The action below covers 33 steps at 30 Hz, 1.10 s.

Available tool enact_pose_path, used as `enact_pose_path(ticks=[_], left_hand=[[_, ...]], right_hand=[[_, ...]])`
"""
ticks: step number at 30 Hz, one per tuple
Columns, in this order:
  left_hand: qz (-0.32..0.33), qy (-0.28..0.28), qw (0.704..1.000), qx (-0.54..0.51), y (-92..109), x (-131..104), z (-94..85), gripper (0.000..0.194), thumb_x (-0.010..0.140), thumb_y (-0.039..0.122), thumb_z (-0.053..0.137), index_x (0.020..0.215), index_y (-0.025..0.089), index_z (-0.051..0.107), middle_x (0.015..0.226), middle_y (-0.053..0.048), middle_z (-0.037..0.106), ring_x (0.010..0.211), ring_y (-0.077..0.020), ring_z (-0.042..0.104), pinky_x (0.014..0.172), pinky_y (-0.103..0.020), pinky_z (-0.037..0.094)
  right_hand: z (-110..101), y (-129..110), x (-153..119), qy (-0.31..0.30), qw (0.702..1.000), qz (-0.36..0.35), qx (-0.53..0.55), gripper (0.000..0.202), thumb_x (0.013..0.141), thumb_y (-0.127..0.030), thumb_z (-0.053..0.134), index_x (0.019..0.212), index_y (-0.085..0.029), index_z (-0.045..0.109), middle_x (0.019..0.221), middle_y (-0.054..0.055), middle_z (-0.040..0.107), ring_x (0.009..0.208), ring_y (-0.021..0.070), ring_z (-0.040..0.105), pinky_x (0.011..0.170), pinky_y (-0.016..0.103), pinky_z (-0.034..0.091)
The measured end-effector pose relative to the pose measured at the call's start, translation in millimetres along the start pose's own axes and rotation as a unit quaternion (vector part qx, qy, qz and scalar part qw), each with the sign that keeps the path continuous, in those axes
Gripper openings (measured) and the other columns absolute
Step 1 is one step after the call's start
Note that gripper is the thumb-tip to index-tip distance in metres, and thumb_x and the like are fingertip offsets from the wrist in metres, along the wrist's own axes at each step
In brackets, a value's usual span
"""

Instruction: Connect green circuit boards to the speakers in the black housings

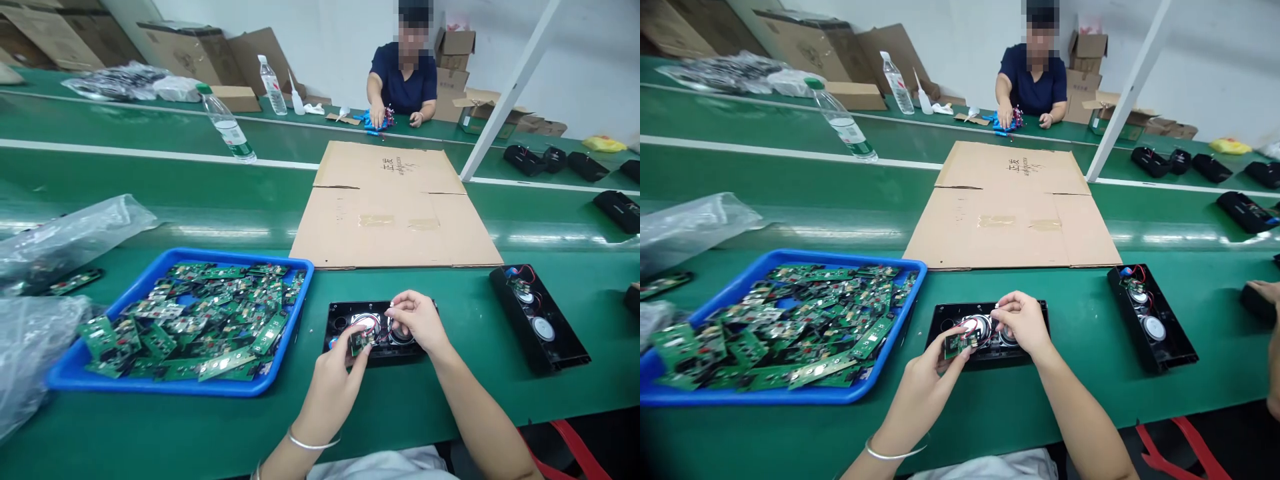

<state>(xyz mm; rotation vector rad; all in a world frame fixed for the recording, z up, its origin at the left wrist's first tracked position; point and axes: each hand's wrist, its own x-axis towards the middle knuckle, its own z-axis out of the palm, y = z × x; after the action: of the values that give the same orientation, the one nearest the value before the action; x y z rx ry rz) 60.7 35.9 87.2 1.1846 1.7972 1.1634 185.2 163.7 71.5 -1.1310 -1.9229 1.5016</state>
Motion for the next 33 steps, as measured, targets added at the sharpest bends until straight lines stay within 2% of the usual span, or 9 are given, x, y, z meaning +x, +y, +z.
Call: enact_pose_path(ticks=[4, 7, 10, 13, 18, 22, 26, 30, 33], left_hand=[[-0.053, -0.009, 0.996, -0.068, 4, 3, 1.0, 0.026, 0.079, 0.031, 0.051, 0.102, 0.019, 0.055, 0.094, -0.007, 0.071, 0.083, -0.0235, 0.069, 0.075, -0.035, 0.057], [-0.053, 0.000, 0.994, -0.092, 4, 2, 4.8, 0.026, 0.079, 0.030, 0.050, 0.102, 0.020, 0.055, 0.094, -0.007, 0.071, 0.082, -0.0230, 0.069, 0.076, -0.036, 0.057], [-0.046, 0.017, 0.994, -0.099, 1, 1, 8.1, 0.028, 0.079, 0.030, 0.050, 0.105, 0.019, 0.055, 0.096, -0.008, 0.070, 0.082, -0.0225, 0.069, 0.076, -0.036, 0.057], [-0.029, 0.018, 0.995, -0.091, -2, 1, 8.1, 0.028, 0.080, 0.028, 0.050, 0.105, 0.019, 0.055, 0.100, -0.008, 0.070, 0.085, -0.0223, 0.069, 0.077, -0.037, 0.057], [-0.006, -0.004, 0.999, -0.054, -3, 3, 5.2, 0.027, 0.081, 0.027, 0.049, 0.105, 0.019, 0.056, 0.097, -0.008, 0.070, 0.085, -0.0224, 0.068, 0.077, -0.036, 0.056], [0.004, -0.011, 1.000, -0.020, -2, 4, 4.5, 0.028, 0.081, 0.026, 0.049, 0.107, 0.019, 0.056, 0.098, -0.008, 0.070, 0.088, -0.0234, 0.067, 0.080, -0.037, 0.055], [-0.013, -0.027, 0.998, -0.057, -1, 5, 3.6, 0.026, 0.081, 0.026, 0.048, 0.105, 0.020, 0.056, 0.097, -0.007, 0.070, 0.087, -0.0225, 0.067, 0.078, -0.036, 0.056], [-0.016, -0.043, 0.997, -0.062, -2, 8, 0.9, 0.025, 0.080, 0.025, 0.048, 0.104, 0.019, 0.056, 0.098, -0.008, 0.070, 0.081, -0.0218, 0.068, 0.074, -0.035, 0.056], [0.004, -0.063, 0.997, -0.034, -4, 9, -2.3, 0.026, 0.080, 0.024, 0.047, 0.104, 0.021, 0.057, 0.091, -0.006, 0.071, 0.074, -0.0211, 0.069, 0.069, -0.033, 0.057]], right_hand=[[4, -6, -7, 0.025, 0.996, -0.056, -0.064, 0.009, 0.076, -0.019, 0.055, 0.078, -0.016, 0.063, 0.074, 0.004, 0.063, 0.066, 0.0144, 0.056, 0.061, 0.027, 0.046], [2, -12, -17, -0.012, 0.983, -0.117, -0.144, 0.014, 0.080, -0.014, 0.053, 0.080, -0.018, 0.066, 0.077, 0.004, 0.061, 0.077, 0.0167, 0.054, 0.070, 0.030, 0.044], [-2, -13, -24, -0.075, 0.939, -0.180, -0.282, 0.016, 0.086, -0.015, 0.050, 0.087, -0.019, 0.066, 0.080, 0.004, 0.059, 0.078, 0.0161, 0.052, 0.067, 0.027, 0.044], [-3, -12, -27, -0.103, 0.902, -0.208, -0.365, 0.013, 0.087, -0.016, 0.052, 0.086, -0.019, 0.065, 0.081, 0.004, 0.059, 0.080, 0.0156, 0.052, 0.066, 0.025, 0.044], [-1, -11, -27, -0.096, 0.876, -0.241, -0.406, 0.011, 0.087, -0.016, 0.053, 0.085, -0.017, 0.064, 0.081, 0.004, 0.059, 0.079, 0.0152, 0.052, 0.067, 0.025, 0.042], [1, -13, -29, -0.090, 0.844, -0.268, -0.457, 0.016, 0.089, -0.017, 0.050, 0.079, -0.017, 0.062, 0.076, 0.004, 0.057, 0.072, 0.0148, 0.049, 0.061, 0.025, 0.038], [3, -13, -31, -0.084, 0.809, -0.310, -0.493, 0.025, 0.091, -0.014, 0.043, 0.075, -0.016, 0.061, 0.072, 0.004, 0.055, 0.067, 0.0149, 0.045, 0.056, 0.026, 0.032], [4, -7, -30, -0.072, 0.809, -0.328, -0.482, 0.024, 0.091, -0.015, 0.044, 0.075, -0.016, 0.062, 0.071, 0.005, 0.056, 0.067, 0.0161, 0.047, 0.056, 0.027, 0.034], [3, -5, -26, -0.070, 0.842, -0.294, -0.446, 0.014, 0.089, -0.021, 0.050, 0.086, -0.016, 0.062, 0.074, 0.005, 0.060, 0.070, 0.0165, 0.052, 0.060, 0.027, 0.039]])
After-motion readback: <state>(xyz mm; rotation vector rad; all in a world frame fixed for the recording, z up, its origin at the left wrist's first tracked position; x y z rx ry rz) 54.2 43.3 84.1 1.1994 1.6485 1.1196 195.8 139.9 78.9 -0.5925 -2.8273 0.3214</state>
